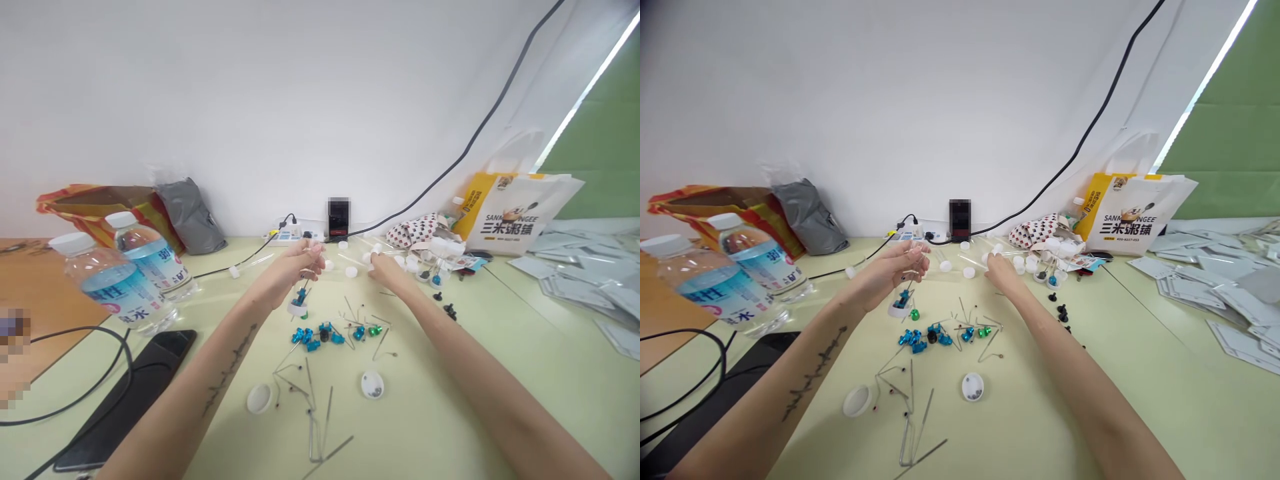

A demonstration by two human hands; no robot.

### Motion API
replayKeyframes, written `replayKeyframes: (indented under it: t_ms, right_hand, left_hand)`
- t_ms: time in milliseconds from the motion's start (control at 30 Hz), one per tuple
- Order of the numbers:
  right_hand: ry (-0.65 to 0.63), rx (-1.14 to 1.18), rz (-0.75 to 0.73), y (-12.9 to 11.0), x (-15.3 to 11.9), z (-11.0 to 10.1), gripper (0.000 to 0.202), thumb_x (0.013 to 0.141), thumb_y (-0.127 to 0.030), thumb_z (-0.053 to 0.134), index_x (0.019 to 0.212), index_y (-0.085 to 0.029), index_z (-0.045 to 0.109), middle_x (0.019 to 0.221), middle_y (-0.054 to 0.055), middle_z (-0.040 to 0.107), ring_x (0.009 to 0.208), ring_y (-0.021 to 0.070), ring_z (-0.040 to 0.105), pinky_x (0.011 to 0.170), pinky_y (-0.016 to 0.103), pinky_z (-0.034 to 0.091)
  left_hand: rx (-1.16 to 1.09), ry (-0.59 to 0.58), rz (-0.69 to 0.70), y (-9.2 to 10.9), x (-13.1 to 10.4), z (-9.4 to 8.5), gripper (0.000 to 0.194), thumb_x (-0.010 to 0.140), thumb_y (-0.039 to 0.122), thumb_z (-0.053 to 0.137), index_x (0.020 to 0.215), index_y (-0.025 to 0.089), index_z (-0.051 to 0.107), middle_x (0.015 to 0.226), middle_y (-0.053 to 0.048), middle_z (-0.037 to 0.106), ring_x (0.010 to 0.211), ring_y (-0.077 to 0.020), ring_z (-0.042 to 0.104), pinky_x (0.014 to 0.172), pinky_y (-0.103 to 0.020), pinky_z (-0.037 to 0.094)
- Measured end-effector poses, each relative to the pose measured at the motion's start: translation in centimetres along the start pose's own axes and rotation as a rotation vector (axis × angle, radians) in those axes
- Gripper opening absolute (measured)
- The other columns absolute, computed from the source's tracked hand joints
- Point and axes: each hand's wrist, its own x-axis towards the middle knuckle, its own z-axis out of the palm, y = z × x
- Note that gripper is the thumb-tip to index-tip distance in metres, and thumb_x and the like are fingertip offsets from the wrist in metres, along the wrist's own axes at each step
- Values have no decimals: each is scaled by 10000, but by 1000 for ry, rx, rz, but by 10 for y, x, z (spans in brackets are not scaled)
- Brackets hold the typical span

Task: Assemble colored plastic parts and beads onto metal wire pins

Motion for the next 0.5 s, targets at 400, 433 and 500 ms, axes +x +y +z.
replayKeyframes:
  t_ms: [400, 433, 500]
  right_hand:
    - [-26, 129, -239, -26, -3, 14, 301, 896, -316, 526, 1147, -150, 519, 1138, 76, 551, 962, 189, 578, 806, 389, 503]
    - [-26, 145, -237, -25, -2, 15, 302, 896, -318, 527, 1146, -149, 520, 1136, 76, 552, 961, 190, 578, 806, 390, 503]
    - [-15, 190, -235, -24, -1, 12, 304, 892, -325, 532, 1139, -147, 522, 1128, 74, 556, 956, 190, 579, 804, 392, 502]
  left_hand:
    - [104, -37, 52, 5, 0, -5, 303, 803, 392, 592, 1023, 184, 616, 800, -43, 596, 751, -161, 535, 687, -276, 389]
    - [112, -40, 54, 4, 1, -5, 309, 802, 394, 591, 1026, 182, 618, 803, -43, 595, 753, -160, 531, 690, -278, 388]
    - [134, -39, 66, 3, 2, -4, 313, 810, 406, 575, 1011, 170, 621, 797, -45, 585, 747, -160, 522, 682, -285, 388]
